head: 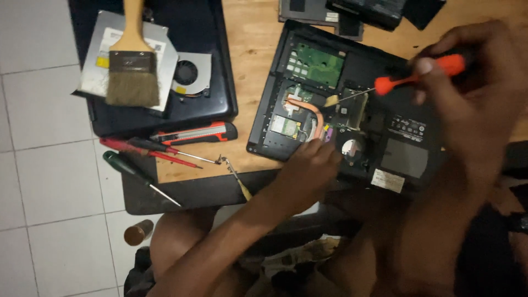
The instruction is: The person disassembles a laptop to remove internal components such as the fan and storage drive for cleaning and repair.
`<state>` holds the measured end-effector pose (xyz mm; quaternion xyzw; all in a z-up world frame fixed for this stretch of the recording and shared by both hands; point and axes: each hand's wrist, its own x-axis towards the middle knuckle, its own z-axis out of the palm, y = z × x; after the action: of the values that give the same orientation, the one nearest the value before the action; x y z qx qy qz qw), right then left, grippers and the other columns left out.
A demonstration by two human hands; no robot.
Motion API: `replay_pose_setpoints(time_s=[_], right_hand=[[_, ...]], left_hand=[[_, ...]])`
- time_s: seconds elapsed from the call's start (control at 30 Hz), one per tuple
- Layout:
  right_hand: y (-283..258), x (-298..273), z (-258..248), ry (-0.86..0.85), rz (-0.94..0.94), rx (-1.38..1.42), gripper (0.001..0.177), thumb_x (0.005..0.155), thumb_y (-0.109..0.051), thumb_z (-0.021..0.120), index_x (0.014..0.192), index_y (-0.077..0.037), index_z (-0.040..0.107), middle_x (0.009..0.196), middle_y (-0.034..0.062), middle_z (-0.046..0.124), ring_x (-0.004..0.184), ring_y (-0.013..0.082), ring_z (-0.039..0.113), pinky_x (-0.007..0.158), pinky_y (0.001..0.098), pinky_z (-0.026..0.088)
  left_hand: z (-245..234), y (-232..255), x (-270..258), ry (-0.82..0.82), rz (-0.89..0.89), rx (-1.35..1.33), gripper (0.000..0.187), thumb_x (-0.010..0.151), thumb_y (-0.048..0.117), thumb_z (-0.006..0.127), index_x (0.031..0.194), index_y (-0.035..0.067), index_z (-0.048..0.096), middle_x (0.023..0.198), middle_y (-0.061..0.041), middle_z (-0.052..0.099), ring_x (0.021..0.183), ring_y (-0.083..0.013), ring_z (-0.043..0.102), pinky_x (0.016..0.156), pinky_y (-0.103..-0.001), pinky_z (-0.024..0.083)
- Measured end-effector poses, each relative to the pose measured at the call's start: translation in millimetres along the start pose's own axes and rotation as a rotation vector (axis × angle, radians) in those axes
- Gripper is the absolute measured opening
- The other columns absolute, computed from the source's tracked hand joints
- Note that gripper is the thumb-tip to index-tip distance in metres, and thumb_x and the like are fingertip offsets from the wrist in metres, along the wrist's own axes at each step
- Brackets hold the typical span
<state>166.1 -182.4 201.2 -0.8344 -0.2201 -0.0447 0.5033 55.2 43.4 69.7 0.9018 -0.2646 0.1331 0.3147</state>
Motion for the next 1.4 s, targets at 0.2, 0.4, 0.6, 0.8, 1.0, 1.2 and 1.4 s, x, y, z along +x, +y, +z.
replay_pose_setpoints(time_s=[0.2, 0.4, 0.6, 0.8, 1.0, 1.2, 1.4], right_hand=[[-2, 2, 7, -0.037, -0.002, -0.062, 0.026, 0.13, 0.027, 0.074, 0.142, 0.018, 0.052, 0.117, 0.0245, 0.064, 0.084, 0.024, 0.063, 0.08, 0.0301, 0.053], [-19, 4, 31, -0.052, 0.029, -0.045, 0.027, 0.118, 0.023, 0.075, 0.136, 0.013, 0.058, 0.112, 0.0177, 0.065, 0.077, 0.0186, 0.059, 0.071, 0.0277, 0.048], [-25, 7, 45, -0.087, -0.03, -0.146, 0.022, 0.114, 0.013, 0.082, 0.129, 0.012, 0.066, 0.099, 0.0136, 0.068, 0.073, 0.0151, 0.051, 0.068, 0.0272, 0.038], [-29, 7, 49, -0.074, -0.096, -0.27, 0.021, 0.111, 0.015, 0.084, 0.125, 0.013, 0.068, 0.1, 0.0156, 0.07, 0.076, 0.0199, 0.055, 0.07, 0.0319, 0.041], [-24, 7, 48, -0.068, -0.12, -0.297, 0.023, 0.115, 0.018, 0.087, 0.128, 0.013, 0.068, 0.102, 0.0168, 0.07, 0.077, 0.0212, 0.059, 0.07, 0.033, 0.044], [-27, 7, 49, -0.049, -0.107, -0.301, 0.021, 0.116, 0.016, 0.086, 0.128, 0.014, 0.07, 0.097, 0.0142, 0.067, 0.073, 0.018, 0.052, 0.068, 0.0318, 0.04], [-42, 8, 47, -0.121, -0.188, -0.361, 0.028, 0.108, 0.005, 0.092, 0.125, 0.016, 0.073, 0.105, 0.0228, 0.076, 0.077, 0.0255, 0.064, 0.068, 0.0346, 0.047]], left_hand=[[-70, -40, 15, -0.166, 0.06, -0.372, 0.003, 0.09, 0.001, 0.069, 0.088, 0.002, 0.071, 0.095, -0.016, 0.076, 0.081, -0.0374, 0.071, 0.077, -0.052, 0.056], [-94, -64, 23, -0.029, -0.476, -0.286, 0.012, 0.098, 0.002, 0.069, 0.105, 0.003, 0.079, 0.101, -0.011, 0.078, 0.081, -0.0316, 0.073, 0.078, -0.046, 0.056], [-76, -64, 22, -0.11, -0.366, -0.272, 0.02, 0.098, 0.0, 0.07, 0.111, 0.003, 0.084, 0.106, -0.014, 0.077, 0.094, -0.0338, 0.075, 0.085, -0.047, 0.058], [-78, -61, 22, -0.135, -0.343, -0.244, 0.023, 0.099, 0.0, 0.068, 0.113, 0.002, 0.085, 0.104, -0.014, 0.076, 0.094, -0.0336, 0.072, 0.086, -0.049, 0.057], [-68, -62, 19, -0.095, -0.324, -0.206, 0.029, 0.099, 0.0, 0.066, 0.12, 0.005, 0.085, 0.111, -0.013, 0.075, 0.096, -0.034, 0.071, 0.088, -0.048, 0.057], [-72, -61, 21, -0.112, -0.319, -0.211, 0.025, 0.1, 0.0, 0.064, 0.117, 0.003, 0.082, 0.112, -0.015, 0.076, 0.098, -0.0353, 0.072, 0.089, -0.05, 0.057], [-80, -56, 25, -0.136, -0.343, -0.232, 0.027, 0.101, -0.003, 0.062, 0.115, -0.001, 0.085, 0.107, -0.014, 0.076, 0.089, -0.0279, 0.07, 0.084, -0.046, 0.059]])
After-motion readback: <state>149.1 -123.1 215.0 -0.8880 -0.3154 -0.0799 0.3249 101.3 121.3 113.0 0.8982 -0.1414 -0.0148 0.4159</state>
